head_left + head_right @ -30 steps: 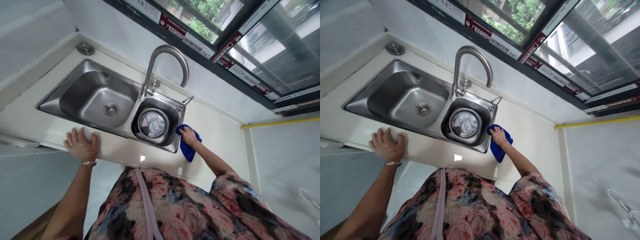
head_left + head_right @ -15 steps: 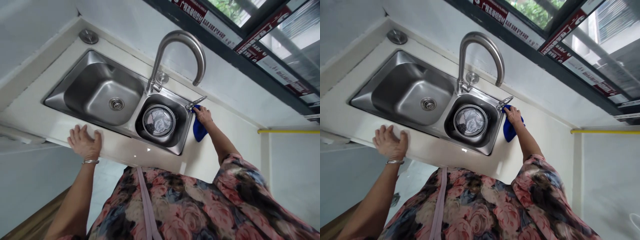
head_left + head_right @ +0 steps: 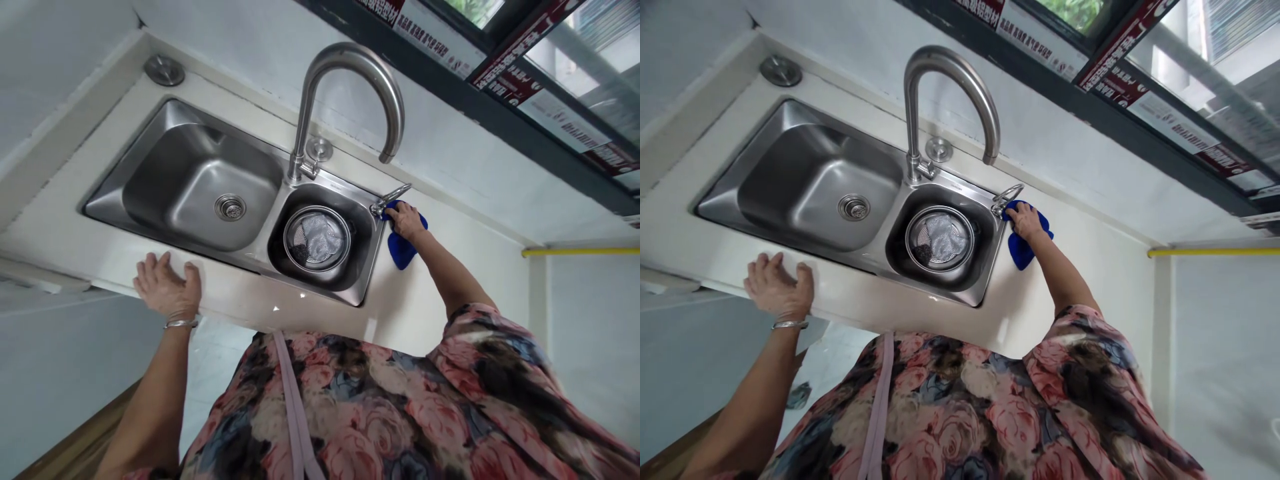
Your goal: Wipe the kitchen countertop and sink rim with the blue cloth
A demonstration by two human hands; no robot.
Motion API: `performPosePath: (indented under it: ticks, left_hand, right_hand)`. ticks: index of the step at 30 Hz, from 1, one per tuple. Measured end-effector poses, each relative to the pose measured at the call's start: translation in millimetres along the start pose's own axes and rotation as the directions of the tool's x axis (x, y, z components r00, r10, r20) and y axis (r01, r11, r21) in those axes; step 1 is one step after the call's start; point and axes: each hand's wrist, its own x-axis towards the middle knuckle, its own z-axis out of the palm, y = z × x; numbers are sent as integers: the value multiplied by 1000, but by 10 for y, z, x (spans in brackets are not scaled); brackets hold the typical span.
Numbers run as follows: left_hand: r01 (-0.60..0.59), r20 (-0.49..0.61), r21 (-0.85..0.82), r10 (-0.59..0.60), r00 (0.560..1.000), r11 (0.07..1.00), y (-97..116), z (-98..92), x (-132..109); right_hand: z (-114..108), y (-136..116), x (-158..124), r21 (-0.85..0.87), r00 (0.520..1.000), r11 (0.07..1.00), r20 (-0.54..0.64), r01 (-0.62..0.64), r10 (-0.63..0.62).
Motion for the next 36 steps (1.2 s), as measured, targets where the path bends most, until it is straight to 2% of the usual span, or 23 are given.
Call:
performPosePath:
  ticks: [10,15,22,25,27,28,29,31,32,33,34,36]
  left_hand:
    - [16,10,-42,-15,1000,999,-2,35,5]
    - [32,15,-91,-31,999,995,31,26,21]
    - [18,15,-113,-16,1000,993,73,-2,24]
    - [3,13,-96,-2,1000,995,93,-22,22]
    - [-6,17,-89,7,1000,996,97,-29,21]
    - [-7,18,-88,8,1000,996,95,-29,22]
    - [-7,19,-87,8,1000,996,91,-28,22]
    - [-12,16,-84,13,1000,996,81,-22,25]
    - [-18,13,-80,19,1000,997,76,-20,27]
    - [-23,7,-75,23,1000,997,74,-17,29]
    - [-25,3,-70,25,1000,997,75,-17,32]
    - [-20,-3,-66,20,1000,998,88,-23,38]
  right_hand:
    - [-59,-527,-575,15,1000,1000,18,-25,25]
    - [-6,-793,-917,79,1000,997,-9,7,-6]
    - [126,-1021,-1344,142,997,990,-78,10,1]
    - [223,-1129,-1495,187,993,982,-113,-24,46]
    - [283,-1166,-1548,298,981,951,-147,-80,128]
    - [306,-1163,-1556,411,966,905,-168,-113,197]
    - [321,-1142,-1553,574,937,806,-185,-143,297]
    - [331,-1050,-1525,880,836,456,-151,-129,528]
    - [328,-988,-1507,958,781,272,-103,-89,616]
    - [321,-923,-1492,991,736,129,-53,-47,675]
    - [315,-862,-1481,999,706,35,-12,-19,708]
    - [307,-774,-1482,999,687,-53,36,3,726]
